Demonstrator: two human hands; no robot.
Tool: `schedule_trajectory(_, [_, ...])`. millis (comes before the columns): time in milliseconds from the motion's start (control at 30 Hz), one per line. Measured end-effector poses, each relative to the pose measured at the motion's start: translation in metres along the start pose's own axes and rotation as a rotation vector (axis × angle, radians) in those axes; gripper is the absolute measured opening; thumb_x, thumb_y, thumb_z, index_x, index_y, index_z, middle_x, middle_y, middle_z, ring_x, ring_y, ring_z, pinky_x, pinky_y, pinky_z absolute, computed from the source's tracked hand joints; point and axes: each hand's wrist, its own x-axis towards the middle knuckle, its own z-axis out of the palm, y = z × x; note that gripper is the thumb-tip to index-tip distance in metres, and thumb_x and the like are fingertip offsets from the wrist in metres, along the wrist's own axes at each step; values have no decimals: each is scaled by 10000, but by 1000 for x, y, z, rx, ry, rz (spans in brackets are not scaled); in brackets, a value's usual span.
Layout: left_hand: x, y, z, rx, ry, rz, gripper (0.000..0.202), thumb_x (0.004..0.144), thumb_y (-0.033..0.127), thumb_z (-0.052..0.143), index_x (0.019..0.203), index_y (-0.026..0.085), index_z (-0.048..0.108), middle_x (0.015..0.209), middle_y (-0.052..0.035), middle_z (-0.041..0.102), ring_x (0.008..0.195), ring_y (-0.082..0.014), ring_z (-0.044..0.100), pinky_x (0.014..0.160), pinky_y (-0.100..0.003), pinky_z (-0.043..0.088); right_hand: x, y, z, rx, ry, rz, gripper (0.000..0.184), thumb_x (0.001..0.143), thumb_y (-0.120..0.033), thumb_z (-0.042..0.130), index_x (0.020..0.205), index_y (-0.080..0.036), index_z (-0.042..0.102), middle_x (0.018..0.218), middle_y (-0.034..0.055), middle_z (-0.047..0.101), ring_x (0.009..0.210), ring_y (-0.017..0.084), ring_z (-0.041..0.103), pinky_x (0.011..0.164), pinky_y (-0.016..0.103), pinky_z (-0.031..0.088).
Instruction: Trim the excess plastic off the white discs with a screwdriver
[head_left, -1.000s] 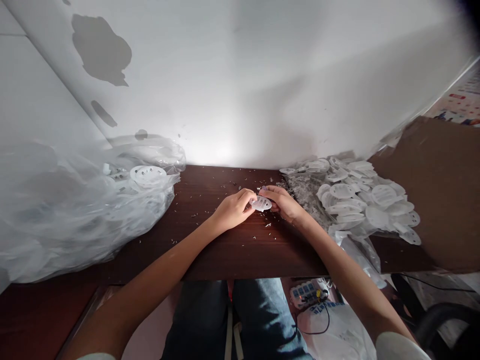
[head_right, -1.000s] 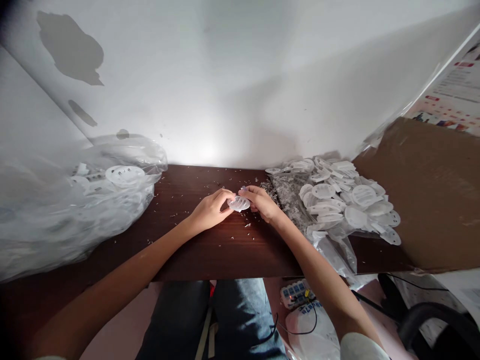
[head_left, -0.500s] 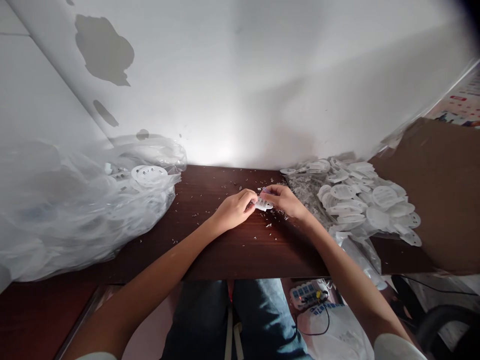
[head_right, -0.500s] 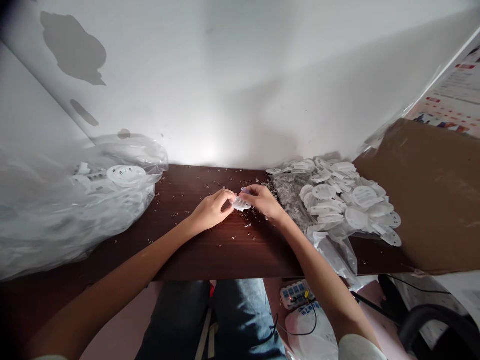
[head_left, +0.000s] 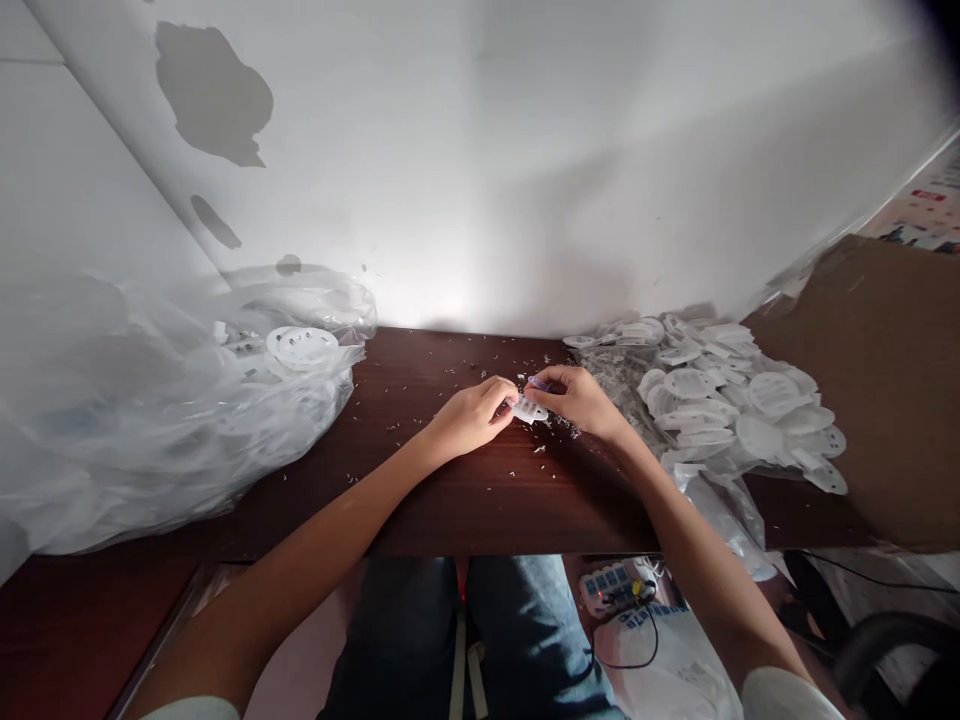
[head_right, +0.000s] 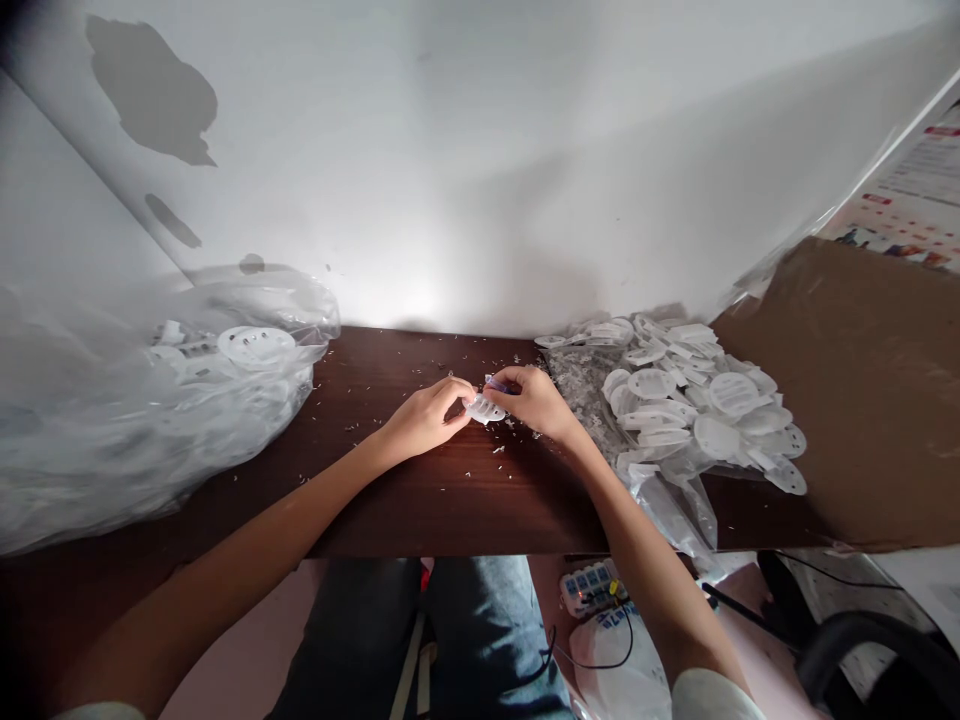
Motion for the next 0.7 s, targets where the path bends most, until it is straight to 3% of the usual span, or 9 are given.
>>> schedule_trajectory(267, [-1, 1, 1, -5, -3, 5, 220, 955, 85, 630, 1102, 214, 531, 1074, -48, 712, 887, -175, 741, 741, -283, 597, -2, -4, 3, -1, -47, -29, 273, 859, -460, 752, 863, -187, 747, 863, 35, 729, 800, 185, 604, 733, 307, 429])
schedule_trajectory(400, [0, 2, 0, 7, 4, 3, 226, 948, 83, 633, 1098, 214, 526, 1077, -48, 709, 879, -185, 743, 724, -289, 602, -2, -4, 5, 169, -77, 24, 313, 864, -483, 769, 952, -188, 708, 923, 25, 681, 824, 174, 577, 726, 300, 423])
schedule_trajectory(567, [1, 2, -1, 17, 17, 29, 249, 931, 64, 630, 1097, 214, 521, 1077, -52, 714, 909, -186, 746, 765, -294, 608, -1, 1, 7, 259, 15, 162, 345, 892, -528, 721, 860, -191, 653, 736, -31, 512, 636, 116, 403, 581, 282, 304])
schedule_trajectory(700, [2, 0, 0, 65, 49, 31, 281, 908, 57, 653, 1111, 212, 535, 1098, -69, 728, 915, -188, 744, 768, -300, 599, -2, 2, 11, 400, -97, 258, 370, 853, -535, 753, 811, -190, 628, 682, -40, 474, 579, 98, 350, 517, 276, 211])
